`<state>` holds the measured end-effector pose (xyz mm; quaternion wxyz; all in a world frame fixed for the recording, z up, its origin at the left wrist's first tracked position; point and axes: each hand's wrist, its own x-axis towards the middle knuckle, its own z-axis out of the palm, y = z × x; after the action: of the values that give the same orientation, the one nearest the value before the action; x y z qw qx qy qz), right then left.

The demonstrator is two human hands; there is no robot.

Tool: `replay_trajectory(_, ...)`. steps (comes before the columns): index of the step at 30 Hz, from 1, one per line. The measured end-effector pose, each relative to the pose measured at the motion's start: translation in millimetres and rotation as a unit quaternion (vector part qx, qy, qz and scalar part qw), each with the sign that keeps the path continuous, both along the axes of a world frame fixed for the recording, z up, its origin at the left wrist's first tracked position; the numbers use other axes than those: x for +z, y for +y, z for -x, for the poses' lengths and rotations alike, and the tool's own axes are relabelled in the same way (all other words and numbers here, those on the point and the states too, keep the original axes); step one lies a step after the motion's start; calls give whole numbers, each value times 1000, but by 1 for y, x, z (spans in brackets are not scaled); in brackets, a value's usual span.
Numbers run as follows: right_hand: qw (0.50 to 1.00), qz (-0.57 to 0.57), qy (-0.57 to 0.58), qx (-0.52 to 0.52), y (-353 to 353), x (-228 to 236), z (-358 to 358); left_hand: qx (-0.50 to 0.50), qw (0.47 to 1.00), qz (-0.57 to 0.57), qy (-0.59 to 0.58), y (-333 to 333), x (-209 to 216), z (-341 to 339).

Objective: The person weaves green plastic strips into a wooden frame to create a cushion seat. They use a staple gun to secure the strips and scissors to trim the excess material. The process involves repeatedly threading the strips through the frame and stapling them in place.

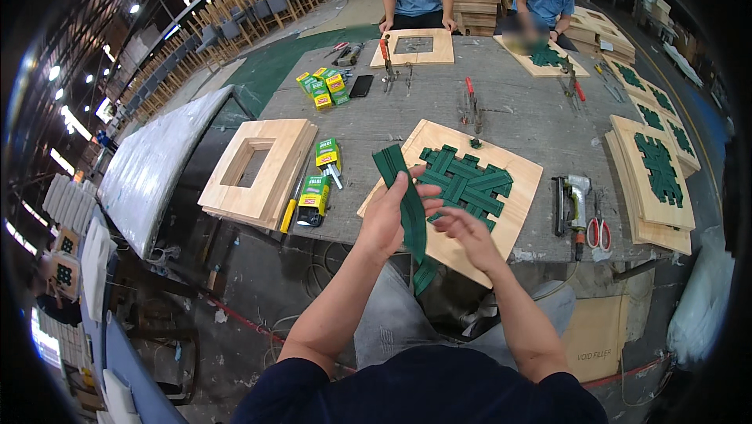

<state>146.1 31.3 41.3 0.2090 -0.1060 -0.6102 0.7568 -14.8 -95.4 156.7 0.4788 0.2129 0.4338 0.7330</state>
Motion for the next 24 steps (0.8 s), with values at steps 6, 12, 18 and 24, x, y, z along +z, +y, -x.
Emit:
replay_trajectory(6, 997, -25, -37, 57, -32, -7, 0, -2, 997, -63, 49, 5, 61, -22)
replay_trajectory(12, 995, 13, -94, 17, -53, -14, -33, 26, 987, -127, 98, -4, 101, -28)
replay_trajectory(18, 969, 239, -43, 43, 21, 20, -98, -502, 716, 136, 465, -45, 110, -17)
replay_trajectory(24, 978, 20, -136, 159, 27, 83, -100, -524, 549, 175, 627, -52, -25, -46)
